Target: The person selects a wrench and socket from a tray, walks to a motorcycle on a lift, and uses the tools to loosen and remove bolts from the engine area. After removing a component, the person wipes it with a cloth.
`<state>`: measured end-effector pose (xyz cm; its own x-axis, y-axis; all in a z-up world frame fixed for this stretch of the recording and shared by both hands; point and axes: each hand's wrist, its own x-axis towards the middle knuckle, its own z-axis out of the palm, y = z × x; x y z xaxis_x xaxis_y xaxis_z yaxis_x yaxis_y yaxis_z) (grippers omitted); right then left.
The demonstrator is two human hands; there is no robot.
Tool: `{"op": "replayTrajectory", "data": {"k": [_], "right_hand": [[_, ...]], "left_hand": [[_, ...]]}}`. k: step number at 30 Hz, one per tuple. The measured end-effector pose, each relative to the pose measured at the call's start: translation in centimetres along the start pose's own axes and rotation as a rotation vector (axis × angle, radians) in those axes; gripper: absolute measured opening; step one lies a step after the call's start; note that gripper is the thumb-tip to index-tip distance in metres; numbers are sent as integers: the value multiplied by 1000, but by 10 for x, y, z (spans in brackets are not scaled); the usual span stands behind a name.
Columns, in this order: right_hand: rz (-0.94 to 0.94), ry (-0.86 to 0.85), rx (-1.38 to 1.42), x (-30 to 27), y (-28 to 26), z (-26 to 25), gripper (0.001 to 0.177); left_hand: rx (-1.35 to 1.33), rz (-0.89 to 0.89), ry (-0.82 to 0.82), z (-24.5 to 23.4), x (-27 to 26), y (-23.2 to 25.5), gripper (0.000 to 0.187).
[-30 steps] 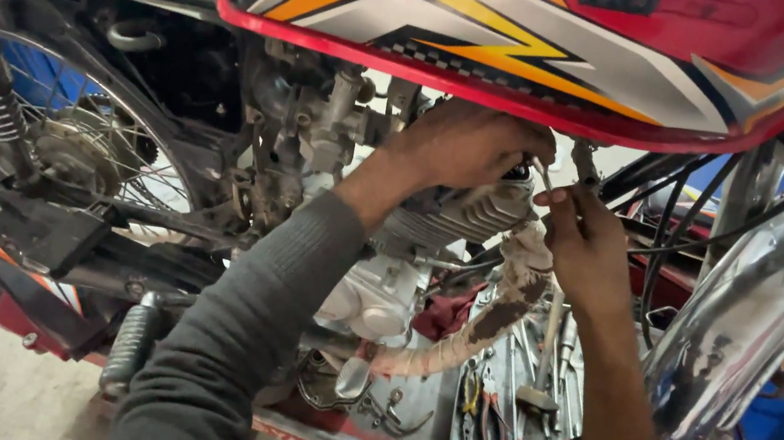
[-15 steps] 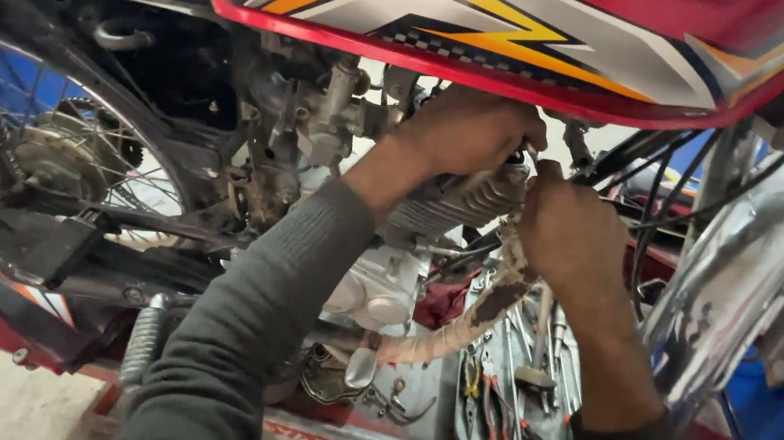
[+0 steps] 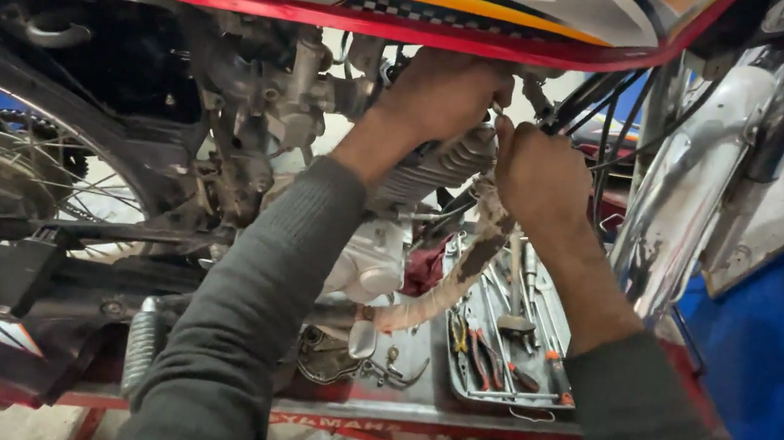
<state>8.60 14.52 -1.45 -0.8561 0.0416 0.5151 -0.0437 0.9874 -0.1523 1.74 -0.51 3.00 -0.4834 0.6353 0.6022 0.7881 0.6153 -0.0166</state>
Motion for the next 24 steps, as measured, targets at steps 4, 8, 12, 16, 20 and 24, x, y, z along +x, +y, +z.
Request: {"op": "replayTrajectory", "data": {"k": [4,8,12,16,20,24], "right_hand": [[29,-14,85,4,8,9,68],[-116,42,190,7,12,12,66],[-150,60,147,8,17,19,67],[-163,53,169,9,21,20,64],[-148,26,160,7,19,19,64],[-172,64,144,10,24,25,65]], "left_hand": [[51,99,100,6,0,-1,17],[54,90,111,7,1,-5,17],[52,110,150,15,1,-9,16],[25,20,34,12,0,-8,12],[150,173,238,23,2,-16,13],[94,101,101,12,-1,-6,11]]}}
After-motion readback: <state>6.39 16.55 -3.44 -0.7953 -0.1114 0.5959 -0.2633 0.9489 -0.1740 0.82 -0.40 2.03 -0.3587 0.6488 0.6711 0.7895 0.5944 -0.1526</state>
